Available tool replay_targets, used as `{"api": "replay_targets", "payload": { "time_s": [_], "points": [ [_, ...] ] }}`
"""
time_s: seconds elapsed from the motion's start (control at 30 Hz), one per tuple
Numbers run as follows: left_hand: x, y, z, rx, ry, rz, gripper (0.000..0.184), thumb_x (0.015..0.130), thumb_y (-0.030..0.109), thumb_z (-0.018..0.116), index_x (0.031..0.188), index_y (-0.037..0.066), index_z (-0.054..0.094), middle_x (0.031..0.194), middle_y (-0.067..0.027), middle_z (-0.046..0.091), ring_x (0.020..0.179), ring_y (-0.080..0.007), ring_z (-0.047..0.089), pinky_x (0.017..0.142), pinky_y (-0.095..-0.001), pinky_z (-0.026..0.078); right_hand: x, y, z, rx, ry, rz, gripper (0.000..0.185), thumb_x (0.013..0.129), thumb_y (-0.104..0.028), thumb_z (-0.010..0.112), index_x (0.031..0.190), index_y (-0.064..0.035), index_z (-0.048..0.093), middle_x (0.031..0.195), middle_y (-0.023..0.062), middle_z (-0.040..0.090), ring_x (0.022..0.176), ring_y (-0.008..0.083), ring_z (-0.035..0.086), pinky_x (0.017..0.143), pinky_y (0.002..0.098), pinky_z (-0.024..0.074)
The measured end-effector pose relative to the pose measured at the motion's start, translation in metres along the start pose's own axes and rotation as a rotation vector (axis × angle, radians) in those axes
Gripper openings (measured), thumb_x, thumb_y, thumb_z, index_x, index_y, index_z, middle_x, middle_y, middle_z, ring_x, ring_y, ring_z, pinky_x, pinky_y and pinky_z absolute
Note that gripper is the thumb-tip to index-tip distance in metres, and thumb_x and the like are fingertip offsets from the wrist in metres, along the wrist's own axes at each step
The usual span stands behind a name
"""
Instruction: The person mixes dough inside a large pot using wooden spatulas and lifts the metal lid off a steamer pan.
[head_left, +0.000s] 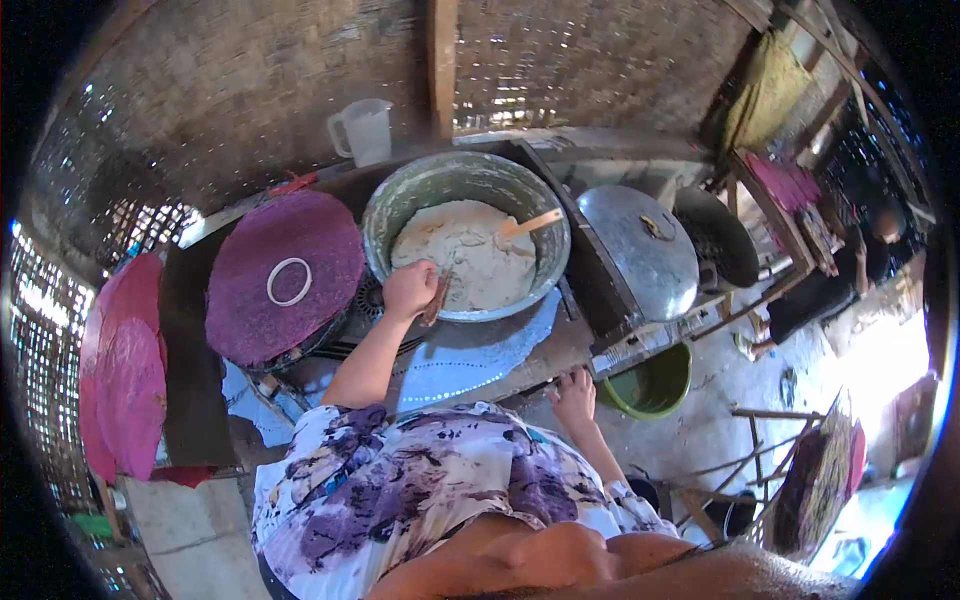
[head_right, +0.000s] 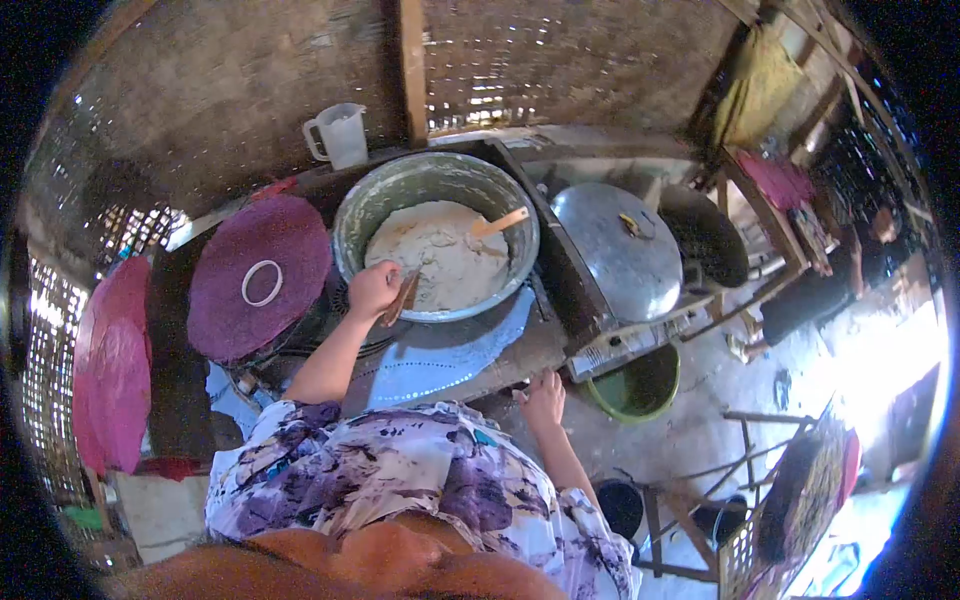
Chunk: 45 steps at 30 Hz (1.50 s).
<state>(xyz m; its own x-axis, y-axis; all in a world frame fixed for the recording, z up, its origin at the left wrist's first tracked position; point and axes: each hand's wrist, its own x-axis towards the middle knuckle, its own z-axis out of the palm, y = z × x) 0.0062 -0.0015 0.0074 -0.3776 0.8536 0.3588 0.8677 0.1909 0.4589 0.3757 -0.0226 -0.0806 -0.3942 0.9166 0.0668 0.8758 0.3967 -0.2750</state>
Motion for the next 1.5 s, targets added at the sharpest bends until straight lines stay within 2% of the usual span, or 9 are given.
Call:
{"api": "replay_targets", "payload": {
  "time_s": [0.33,0.43,0.5,0.53,0.57,0.63,0.83,1.37,1.5],
  "points": [
    [-0.003,-0.005,0.003,-0.111,0.107,0.126,0.014,0.079,0.022,0.055,0.088,0.016,0.063,0.076,-0.0084,0.064,0.070,-0.0298,0.062,0.060,-0.0411,0.048,-0.035,-0.002,0.032,-0.053,-0.170,0.057,0.071,0.073,-0.031,0.068,0.134,-0.0132,0.036,0.142,0.0120,0.027,0.127,0.0320,0.030,0.101,0.0422,0.0333],
    [-0.002,-0.012,0.009,-0.127,0.157,0.166,0.014,0.079,0.023,0.056,0.088,0.016,0.064,0.076,-0.0086,0.065,0.069,-0.0304,0.062,0.059,-0.0412,0.048,-0.071,0.024,0.071,-0.016,-0.190,0.264,0.062,0.076,-0.033,0.064,0.131,-0.0130,0.042,0.140,0.0136,0.030,0.125,0.0332,0.034,0.099,0.0422,0.0363],
    [-0.002,-0.012,0.008,-0.127,0.139,0.161,0.014,0.078,0.023,0.057,0.088,0.015,0.064,0.075,-0.0095,0.064,0.068,-0.0305,0.061,0.058,-0.0415,0.048,-0.106,0.043,0.088,-0.050,-0.472,0.452,0.045,0.080,-0.031,0.057,0.119,-0.0098,0.053,0.129,0.0158,0.045,0.113,0.0338,0.048,0.093,0.0445,0.0414],
    [-0.003,-0.013,0.008,-0.127,0.132,0.156,0.014,0.078,0.023,0.057,0.087,0.015,0.064,0.074,-0.0100,0.064,0.067,-0.0305,0.061,0.058,-0.0417,0.048,-0.137,0.081,0.134,-0.040,-0.616,0.443,0.033,0.078,-0.030,0.055,0.101,-0.0064,0.062,0.107,0.0178,0.059,0.096,0.0336,0.057,0.084,0.0449,0.0468],
    [-0.003,-0.014,0.009,-0.129,0.128,0.168,0.014,0.078,0.023,0.057,0.087,0.015,0.064,0.073,-0.0104,0.064,0.067,-0.0305,0.061,0.058,-0.0419,0.047,-0.189,0.126,0.185,0.023,-0.478,0.068,0.027,0.078,-0.026,0.055,0.091,-0.0054,0.065,0.092,0.0192,0.062,0.088,0.0336,0.061,0.078,0.0427,0.0497],
    [-0.003,-0.017,0.009,-0.132,0.126,0.191,0.014,0.077,0.024,0.058,0.087,0.014,0.064,0.072,-0.0113,0.063,0.066,-0.0305,0.061,0.057,-0.0423,0.047,-0.241,0.095,0.131,-0.028,-0.735,0.372,0.024,0.078,-0.024,0.054,0.087,-0.0053,0.066,0.090,0.0190,0.063,0.089,0.0332,0.061,0.074,0.0401,0.0508],
    [-0.002,-0.024,0.014,-0.125,0.184,0.303,0.018,0.079,0.029,0.056,0.089,0.016,0.065,0.064,-0.0093,0.062,0.060,-0.0298,0.061,0.054,-0.0421,0.046,-0.326,0.083,0.134,0.067,-0.804,0.562,0.026,0.078,-0.026,0.052,0.087,-0.0059,0.066,0.091,0.0182,0.063,0.089,0.0333,0.061,0.074,0.0404,0.0504],
    [-0.001,-0.015,0.006,-0.046,0.031,0.211,0.015,0.077,0.026,0.056,0.085,0.017,0.065,0.071,-0.0121,0.064,0.067,-0.0324,0.061,0.059,-0.0435,0.048,-0.245,0.071,0.115,-0.082,-0.697,0.329,0.031,0.079,-0.030,0.048,0.088,-0.0071,0.066,0.095,0.0162,0.063,0.089,0.0337,0.060,0.077,0.0422,0.0488],
    [0.000,-0.012,0.004,-0.053,0.010,0.185,0.016,0.077,0.026,0.056,0.085,0.016,0.065,0.074,-0.0116,0.065,0.070,-0.0327,0.062,0.062,-0.0433,0.048,-0.244,0.114,0.148,-0.087,-0.741,0.264,0.033,0.080,-0.032,0.048,0.093,-0.0079,0.066,0.099,0.0143,0.064,0.091,0.0314,0.061,0.078,0.0416,0.0488]
  ]
}}
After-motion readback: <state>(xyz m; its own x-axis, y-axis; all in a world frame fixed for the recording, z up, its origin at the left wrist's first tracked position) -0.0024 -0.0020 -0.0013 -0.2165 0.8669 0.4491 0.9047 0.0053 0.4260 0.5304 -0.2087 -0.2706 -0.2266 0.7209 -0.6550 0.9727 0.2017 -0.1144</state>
